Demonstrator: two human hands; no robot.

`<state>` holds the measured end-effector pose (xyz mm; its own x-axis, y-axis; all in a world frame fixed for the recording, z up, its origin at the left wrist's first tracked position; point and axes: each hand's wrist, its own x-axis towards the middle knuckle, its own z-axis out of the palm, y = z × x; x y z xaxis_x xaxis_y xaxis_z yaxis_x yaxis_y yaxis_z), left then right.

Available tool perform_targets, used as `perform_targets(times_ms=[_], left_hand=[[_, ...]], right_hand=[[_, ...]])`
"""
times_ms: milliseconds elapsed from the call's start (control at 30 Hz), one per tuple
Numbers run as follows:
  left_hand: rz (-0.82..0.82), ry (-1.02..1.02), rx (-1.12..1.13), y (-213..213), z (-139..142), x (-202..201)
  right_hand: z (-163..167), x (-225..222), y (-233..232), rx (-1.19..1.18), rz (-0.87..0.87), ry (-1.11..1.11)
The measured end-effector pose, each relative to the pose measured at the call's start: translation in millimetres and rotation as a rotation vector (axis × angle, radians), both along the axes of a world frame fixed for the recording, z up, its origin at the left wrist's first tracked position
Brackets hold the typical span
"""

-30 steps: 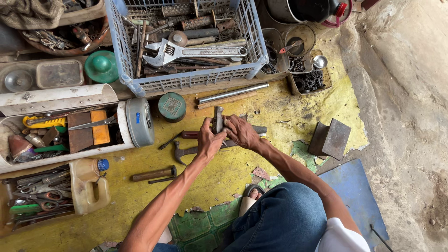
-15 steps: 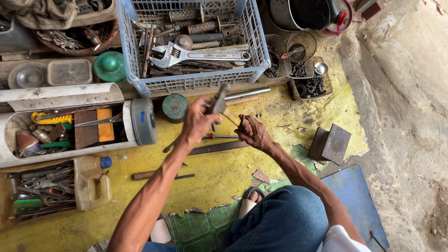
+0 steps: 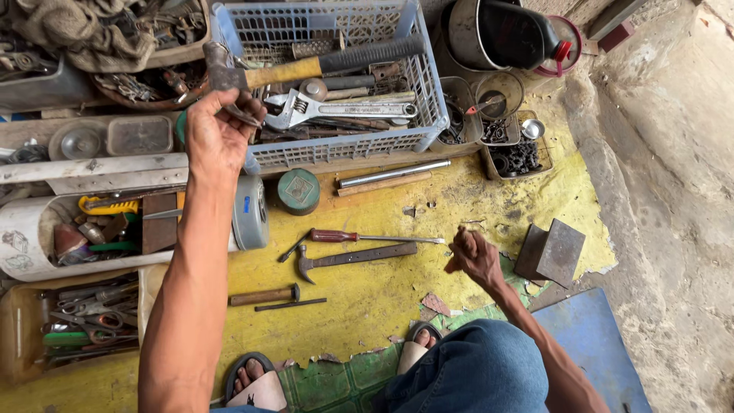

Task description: The person sits on the floor and wipes several metal tools and parts with a cloth, then uses a hammer to strike a small metal piece on a block. The person handles screwdrivers, wrenches, and metal rods, placing some into a plastic crate.

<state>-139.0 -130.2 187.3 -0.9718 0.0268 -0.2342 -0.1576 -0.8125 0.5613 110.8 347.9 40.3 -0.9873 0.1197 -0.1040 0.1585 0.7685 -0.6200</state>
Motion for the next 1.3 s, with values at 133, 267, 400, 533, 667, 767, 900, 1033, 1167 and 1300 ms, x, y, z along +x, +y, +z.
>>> perform_targets(times_ms=[133, 267, 400, 533, 667, 767, 900, 1033, 1167, 1300], left_hand=[[-0.021, -0.067, 0.060, 21.3, -21.4, -50.1], [-0.030, -0.105, -0.014, 54.7, -40.2, -88.5], [-0.022, -0.118, 0.002, 76.7, -48.4, -120.8], [-0.052, -0.193, -0.056, 81.4, -47.0, -159.9], [0.100, -0.013, -0.854, 77.5, -66.1, -168.0], [0.241, 0.173, -1.229, 73.2, -72.9, -151.3], [0.507, 0.535, -1.552, 87.6, -79.2, -88.1], [0.310, 0.891, -1.456, 111.2, -111.3, 4.2], [-0.380, 0.923, -1.604, 109.3, -180.0, 92.6], [-0.794, 0.884, -1.960, 88.6, -250.9, 158.2]], right_hand=[[-4.9, 14.5, 5.8, -0.087, 0.028, 0.098], [-7.9, 16.7, 8.6, -0.108, -0.028, 0.030], [-11.0, 20.6, 14.3, -0.098, -0.076, -0.094], [-19.7, 24.5, 23.0, -0.178, -0.062, -0.036], [-39.9, 18.8, 23.0, -0.119, -0.118, -0.099], [-56.5, 6.1, 10.8, -0.104, -0.107, -0.118], [-66.9, -3.2, -23.8, -0.209, -0.053, 0.036], [-65.0, -14.1, -58.9, -0.328, -0.046, -0.038], [-60.1, -18.7, -84.3, -0.317, 0.016, 0.045], [-54.3, -22.4, -94.0, -0.256, 0.059, 0.056]])
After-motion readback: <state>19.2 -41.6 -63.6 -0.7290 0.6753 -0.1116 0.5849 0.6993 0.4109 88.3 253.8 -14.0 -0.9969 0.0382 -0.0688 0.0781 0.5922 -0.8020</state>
